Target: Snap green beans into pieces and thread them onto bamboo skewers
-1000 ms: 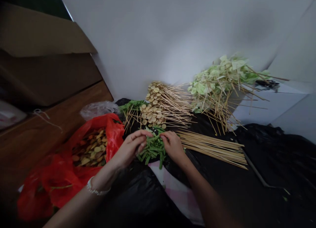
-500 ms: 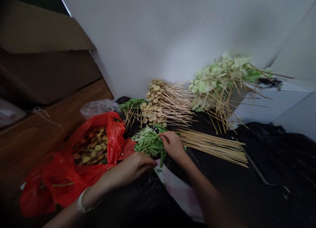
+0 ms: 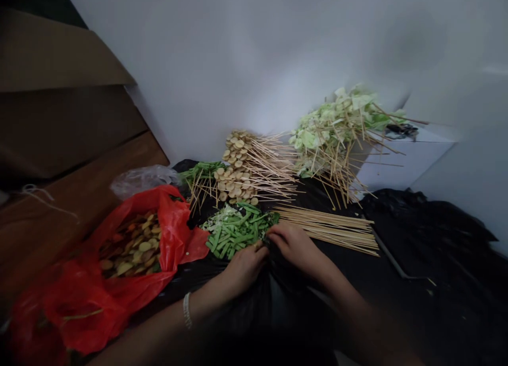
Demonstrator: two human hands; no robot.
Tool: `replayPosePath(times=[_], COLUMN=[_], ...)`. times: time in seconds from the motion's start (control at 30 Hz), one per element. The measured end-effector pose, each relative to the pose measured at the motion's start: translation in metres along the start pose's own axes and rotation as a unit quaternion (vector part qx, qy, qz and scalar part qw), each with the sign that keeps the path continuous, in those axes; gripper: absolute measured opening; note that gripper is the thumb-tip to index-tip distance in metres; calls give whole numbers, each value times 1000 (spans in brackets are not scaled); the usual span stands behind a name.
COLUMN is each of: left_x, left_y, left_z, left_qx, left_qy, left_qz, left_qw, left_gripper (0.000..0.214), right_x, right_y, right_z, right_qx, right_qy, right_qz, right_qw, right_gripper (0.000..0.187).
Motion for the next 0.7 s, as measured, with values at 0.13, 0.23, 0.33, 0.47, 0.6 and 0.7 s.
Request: replayPosePath(times=[0.13,0.23,0.33,0.47,0.6,0.7], left_x=[-3,-4,-1,5,9,14], left_y=[-6,-2,-3,-12,-17,-11], left_z=[-14,-16,-18,-25,-24,-18], left_qx=[41,61,67,57,51,42], left_qy=[31,37,31,27,25,36], left_qz=[-31,-19,-15,-22,8,59], left_qw=[998,997,997,998,998,997], left_gripper=[29,36,35,23,26,26], right_x=[12,18,19,16,4,-12], right_y=[18,15,6,7,14,6], right_z=[55,91,109,111,102,91], right_qx=[42,64,76,108,186,241], right_qy=[-29,-50,-45,17,53,45], right_qz=[90,173,212,285,311,223], right_qw=[995,982,973,952,930,943], right_gripper=[24,32,26,27,29,30])
Point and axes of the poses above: each hand's wrist, its own z-axis away from the middle knuckle, its own y-axis out of the back of the hand, x = y × z, the point moved 2 cm from there along -z, towards the middle knuckle, and after that the axes turned 15 degrees about x, right-handed, at the moved point
